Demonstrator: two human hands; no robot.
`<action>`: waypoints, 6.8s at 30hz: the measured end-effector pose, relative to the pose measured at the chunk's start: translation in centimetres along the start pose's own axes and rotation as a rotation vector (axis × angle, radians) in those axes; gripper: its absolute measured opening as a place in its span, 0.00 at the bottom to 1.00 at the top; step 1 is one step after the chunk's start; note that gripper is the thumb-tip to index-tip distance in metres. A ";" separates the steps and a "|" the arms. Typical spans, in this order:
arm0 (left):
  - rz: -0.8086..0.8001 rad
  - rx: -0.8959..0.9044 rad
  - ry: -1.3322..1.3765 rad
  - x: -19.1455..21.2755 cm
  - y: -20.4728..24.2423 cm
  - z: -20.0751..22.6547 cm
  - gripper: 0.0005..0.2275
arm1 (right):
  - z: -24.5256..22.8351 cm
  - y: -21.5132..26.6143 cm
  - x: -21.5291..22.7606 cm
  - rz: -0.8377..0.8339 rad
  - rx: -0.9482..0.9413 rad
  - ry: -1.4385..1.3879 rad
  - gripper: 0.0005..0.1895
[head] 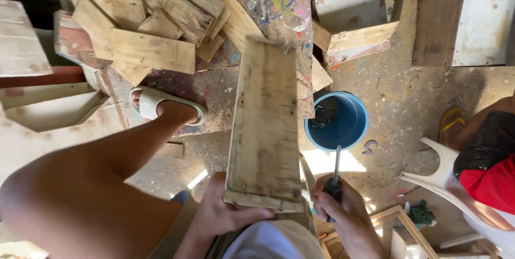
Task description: The person uses a screwdriver to tighten screws on a small wooden box, securing the joints. They then pick up a second wooden box and place it on top of the first one, stacking them together.
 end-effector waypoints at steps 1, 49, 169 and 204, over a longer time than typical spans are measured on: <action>0.009 -0.061 -0.019 -0.4 0.7 1.2 0.15 | -0.8 0.2 -0.8 -0.016 0.034 -0.060 0.13; 0.308 0.095 0.223 0.0 -5.6 -4.3 0.23 | -1.8 -7.4 -4.4 0.277 0.048 0.441 0.12; 0.309 0.203 -0.372 -3.6 -12.7 -16.5 0.24 | -13.3 -15.4 -2.4 -0.130 -0.096 1.650 0.15; 0.395 0.183 -0.101 -1.5 -11.5 -14.5 0.41 | -9.0 -11.0 -5.2 -0.141 0.380 2.144 0.18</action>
Point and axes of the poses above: each hand's wrist, its own y-axis away from the middle knuckle, its own x-axis out of the back of the hand, z = x × y, the point moved 6 cm from there along -y, towards the middle knuckle, and after that the axes turned 2 degrees about z, right-handed, at the moved point
